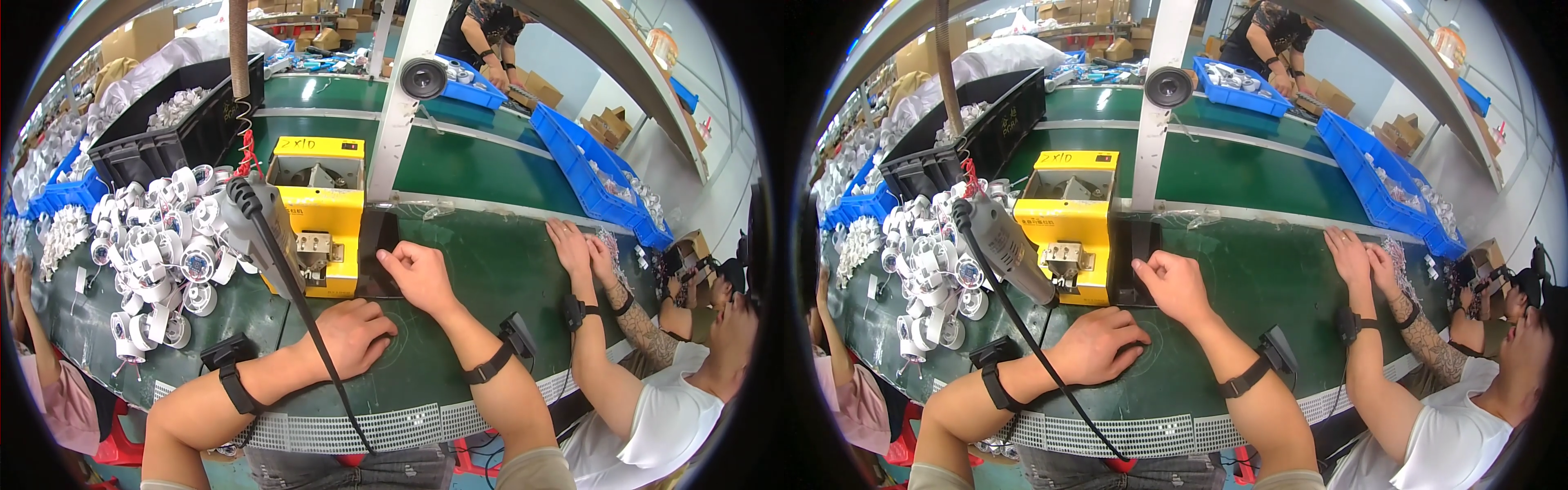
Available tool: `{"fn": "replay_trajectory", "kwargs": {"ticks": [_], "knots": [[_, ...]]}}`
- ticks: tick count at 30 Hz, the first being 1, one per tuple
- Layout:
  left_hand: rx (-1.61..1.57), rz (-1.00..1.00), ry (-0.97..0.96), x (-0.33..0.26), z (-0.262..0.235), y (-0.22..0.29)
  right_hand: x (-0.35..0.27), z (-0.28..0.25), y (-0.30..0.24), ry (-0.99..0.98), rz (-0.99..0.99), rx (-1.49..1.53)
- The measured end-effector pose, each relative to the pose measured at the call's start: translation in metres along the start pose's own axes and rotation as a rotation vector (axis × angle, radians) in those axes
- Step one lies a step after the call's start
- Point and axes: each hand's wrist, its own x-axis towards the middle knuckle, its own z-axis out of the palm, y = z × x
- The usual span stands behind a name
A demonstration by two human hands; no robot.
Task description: The person assembles electronic components by inserting a circuit board into a white plastic housing, securing it with a power screwdriver, and then detaching small blue circuit boards from a panel to install them.
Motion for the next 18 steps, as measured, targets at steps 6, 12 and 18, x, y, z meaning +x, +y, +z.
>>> {"fn": "replay_trajectory", "kwargs": {"ticks": [6,12,18], "knots": [[-0.002,-0.002,-0.007,0.0005,-0.0006,0.001,-0.0005,-0.0015,-0.0015,-0.001,0.002,-0.006],[0.001,-0.005,-0.018,-0.0007,-0.0022,0.0009,-0.0003,0.0016,-0.0006,0.005,-0.018,0.011],[-0.003,-0.004,-0.027,0.001,-0.0017,0.0011,-0.0006,0.0002,0.0023,0.004,-0.01,0.009]]}}
